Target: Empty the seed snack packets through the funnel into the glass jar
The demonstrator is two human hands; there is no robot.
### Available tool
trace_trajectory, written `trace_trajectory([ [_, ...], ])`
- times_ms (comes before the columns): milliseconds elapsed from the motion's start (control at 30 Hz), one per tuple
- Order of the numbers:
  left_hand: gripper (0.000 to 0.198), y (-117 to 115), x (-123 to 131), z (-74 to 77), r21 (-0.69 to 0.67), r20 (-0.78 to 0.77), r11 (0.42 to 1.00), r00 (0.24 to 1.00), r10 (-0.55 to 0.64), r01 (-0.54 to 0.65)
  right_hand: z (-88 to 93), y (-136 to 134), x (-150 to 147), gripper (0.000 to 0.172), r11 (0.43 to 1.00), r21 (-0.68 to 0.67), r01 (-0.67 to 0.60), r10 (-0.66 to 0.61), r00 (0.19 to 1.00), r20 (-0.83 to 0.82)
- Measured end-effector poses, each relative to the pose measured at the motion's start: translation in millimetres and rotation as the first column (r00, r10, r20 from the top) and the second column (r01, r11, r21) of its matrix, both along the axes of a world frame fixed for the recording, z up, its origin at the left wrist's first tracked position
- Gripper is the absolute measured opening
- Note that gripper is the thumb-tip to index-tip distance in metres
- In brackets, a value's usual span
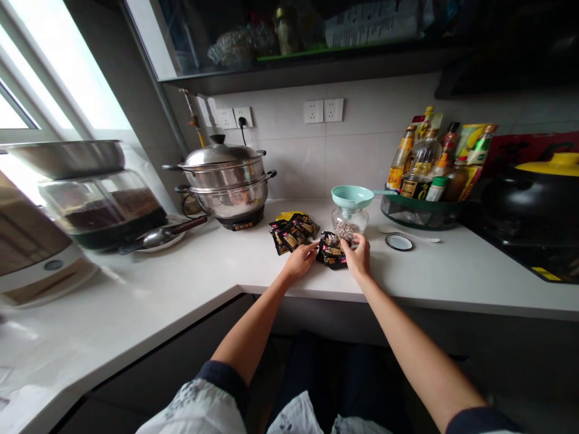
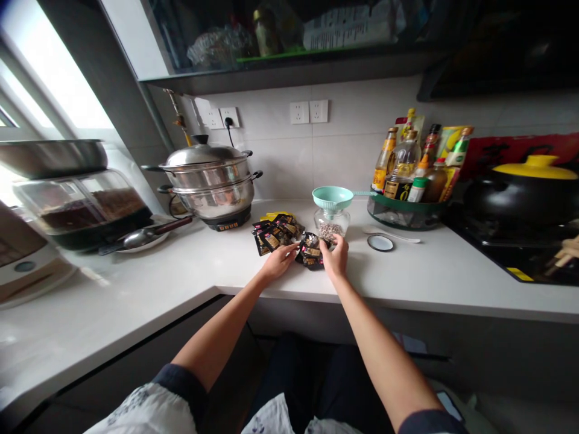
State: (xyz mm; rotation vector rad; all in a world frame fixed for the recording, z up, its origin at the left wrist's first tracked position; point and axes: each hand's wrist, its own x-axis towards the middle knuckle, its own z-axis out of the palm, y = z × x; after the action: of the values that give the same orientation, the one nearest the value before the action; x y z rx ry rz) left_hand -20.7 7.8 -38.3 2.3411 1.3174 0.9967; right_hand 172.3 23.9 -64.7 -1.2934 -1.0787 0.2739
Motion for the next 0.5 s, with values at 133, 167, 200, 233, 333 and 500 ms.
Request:
trace_trajectory([
  [133,0.034,-3.3,1.0,1.6,0.018,0.011,0.999,0.999,0.033,-0.033,-1.7,0.1,2.6,0.042,0.988,0.105,0.112,-0.122,0.988,0.096],
  [167,0.032,-4.7,1.2,2.5,0.036,0.016,0.998,0.998,0.059,-0.059,-1.4,-0.5,2.8,0.041,0.984,0.132,0.122,-0.138,0.984,0.116],
  [200,0.028,-6.1,1.1,3.4,0.063,0.028,0.994,0.995,0.093,-0.094,-0.9,-1.4,2.9,0.041,0.980,0.155,0.127,-0.149,0.980,0.136],
  [233,0.025,-7.2,0.8,4.1,0.096,0.050,0.985,0.989,0.138,-0.142,-0.3,-2.5,2.7,0.040,0.976,0.174,0.130,-0.157,0.976,0.154],
  [333,0.018,-7.1,-2.3,4.5,0.192,0.185,0.896,0.911,0.368,-0.401,1.9,-6.4,1.5,0.037,0.968,0.215,0.127,-0.172,0.964,0.202],
  [500,0.024,1.9,-11.9,1.5,0.046,0.361,0.644,0.614,0.702,-0.764,3.4,-11.1,-1.3,0.029,0.969,0.224,0.103,-0.160,0.953,0.256],
])
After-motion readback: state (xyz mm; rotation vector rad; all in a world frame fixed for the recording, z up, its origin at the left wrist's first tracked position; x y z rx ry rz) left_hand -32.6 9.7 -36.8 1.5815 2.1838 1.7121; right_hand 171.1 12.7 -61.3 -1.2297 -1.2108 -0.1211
